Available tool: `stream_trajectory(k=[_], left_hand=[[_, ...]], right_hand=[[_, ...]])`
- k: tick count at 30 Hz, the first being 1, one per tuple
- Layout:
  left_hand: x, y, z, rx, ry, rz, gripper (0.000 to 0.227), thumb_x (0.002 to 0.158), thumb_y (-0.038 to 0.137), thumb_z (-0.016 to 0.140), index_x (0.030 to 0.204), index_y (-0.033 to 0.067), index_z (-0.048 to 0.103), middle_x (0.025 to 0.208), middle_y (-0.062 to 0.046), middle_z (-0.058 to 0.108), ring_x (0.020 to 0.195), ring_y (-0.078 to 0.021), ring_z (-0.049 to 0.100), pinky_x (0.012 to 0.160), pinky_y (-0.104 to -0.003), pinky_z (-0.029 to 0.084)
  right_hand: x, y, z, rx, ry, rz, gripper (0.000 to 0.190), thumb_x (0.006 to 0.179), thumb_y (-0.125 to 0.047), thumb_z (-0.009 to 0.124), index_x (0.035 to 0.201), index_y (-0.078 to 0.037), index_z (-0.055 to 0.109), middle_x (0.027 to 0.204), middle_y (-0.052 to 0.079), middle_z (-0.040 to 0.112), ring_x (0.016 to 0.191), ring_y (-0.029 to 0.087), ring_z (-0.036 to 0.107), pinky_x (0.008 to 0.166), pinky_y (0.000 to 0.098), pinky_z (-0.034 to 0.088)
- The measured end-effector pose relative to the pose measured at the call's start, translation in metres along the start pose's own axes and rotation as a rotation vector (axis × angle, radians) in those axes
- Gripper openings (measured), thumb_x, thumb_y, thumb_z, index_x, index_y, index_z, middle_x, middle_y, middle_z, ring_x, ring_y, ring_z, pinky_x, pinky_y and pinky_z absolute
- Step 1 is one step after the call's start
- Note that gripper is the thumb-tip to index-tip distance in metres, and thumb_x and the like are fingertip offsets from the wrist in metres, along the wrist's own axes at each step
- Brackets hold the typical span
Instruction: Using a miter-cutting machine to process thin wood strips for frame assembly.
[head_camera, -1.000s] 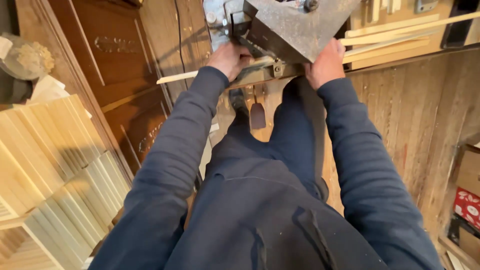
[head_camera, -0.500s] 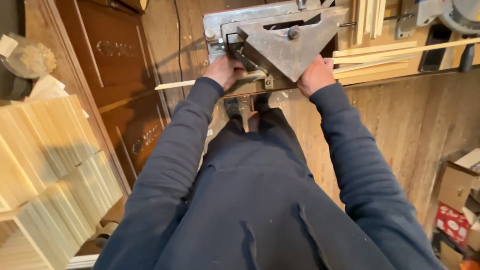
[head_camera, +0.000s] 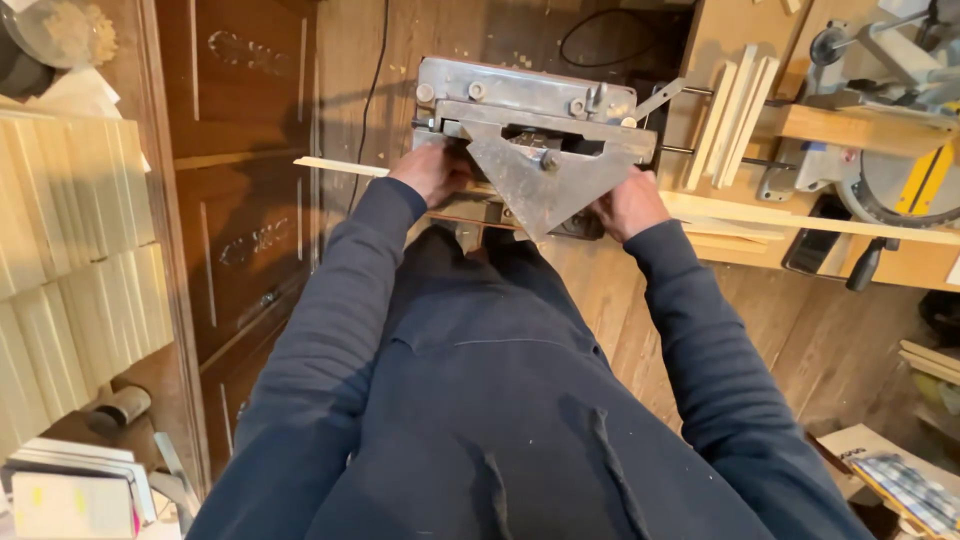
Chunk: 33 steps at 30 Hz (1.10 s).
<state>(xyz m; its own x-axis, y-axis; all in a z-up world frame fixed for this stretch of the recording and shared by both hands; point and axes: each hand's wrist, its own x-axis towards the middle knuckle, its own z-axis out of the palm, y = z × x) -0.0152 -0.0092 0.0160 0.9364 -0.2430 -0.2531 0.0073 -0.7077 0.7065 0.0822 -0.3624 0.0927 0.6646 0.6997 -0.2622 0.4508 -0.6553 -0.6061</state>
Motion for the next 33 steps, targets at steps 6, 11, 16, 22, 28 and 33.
stream_trajectory(k=[6,11,16,22,28,33], left_hand=[[0.001,0.015,-0.018,-0.031,-0.037,-0.064,0.022,0.090,0.029,0.070,0.104,0.0159,0.080,0.108,-0.018,0.072,0.099,-0.0401,0.065,0.086,-0.052,0.052],[0.002,0.011,-0.015,-0.016,-0.062,-0.027,0.022,0.092,0.030,0.069,0.104,0.0152,0.080,0.106,-0.017,0.072,0.099,-0.0399,0.065,0.087,-0.051,0.052],[0.003,0.006,-0.014,0.020,-0.023,0.089,0.022,0.091,0.030,0.070,0.100,0.0135,0.080,0.103,-0.019,0.072,0.098,-0.0413,0.064,0.085,-0.052,0.050],[0.003,0.012,-0.020,0.016,-0.080,0.010,0.024,0.092,0.034,0.070,0.099,0.0145,0.080,0.098,-0.019,0.072,0.096,-0.0406,0.065,0.085,-0.052,0.051],[0.004,0.016,-0.026,-0.025,-0.115,-0.026,0.024,0.091,0.035,0.070,0.099,0.0146,0.080,0.095,-0.018,0.074,0.092,-0.0399,0.068,0.084,-0.051,0.053],[0.005,0.019,-0.030,-0.038,-0.102,0.014,0.024,0.091,0.032,0.070,0.099,0.0128,0.080,0.097,-0.019,0.074,0.092,-0.0407,0.068,0.082,-0.051,0.052]], right_hand=[[-0.009,0.035,0.011,-0.246,0.233,-0.076,0.015,0.092,-0.015,0.072,0.104,-0.008,0.067,0.099,0.013,0.069,0.101,0.039,0.061,0.083,0.0487,0.046],[-0.014,0.021,0.017,-0.292,0.333,-0.045,0.016,0.092,-0.017,0.076,0.102,-0.008,0.067,0.095,0.011,0.066,0.094,0.035,0.060,0.083,0.0465,0.048],[-0.017,0.016,0.021,-0.282,0.380,0.036,0.017,0.088,-0.016,0.078,0.101,-0.009,0.069,0.095,0.011,0.064,0.094,0.035,0.060,0.083,0.0470,0.049],[-0.037,0.006,0.024,-0.204,0.430,0.106,0.015,0.092,-0.010,0.076,0.106,-0.008,0.074,0.099,0.013,0.068,0.093,0.038,0.063,0.082,0.0462,0.052],[-0.087,0.036,0.058,0.540,0.658,0.469,0.008,0.106,-0.013,0.072,0.109,-0.006,0.069,0.103,0.010,0.074,0.096,0.022,0.069,0.089,0.0344,0.056],[-0.093,-0.013,0.053,1.516,0.835,0.330,0.021,0.098,-0.012,0.071,0.113,-0.013,0.055,0.104,0.005,0.074,0.095,0.018,0.071,0.085,0.0346,0.058]])
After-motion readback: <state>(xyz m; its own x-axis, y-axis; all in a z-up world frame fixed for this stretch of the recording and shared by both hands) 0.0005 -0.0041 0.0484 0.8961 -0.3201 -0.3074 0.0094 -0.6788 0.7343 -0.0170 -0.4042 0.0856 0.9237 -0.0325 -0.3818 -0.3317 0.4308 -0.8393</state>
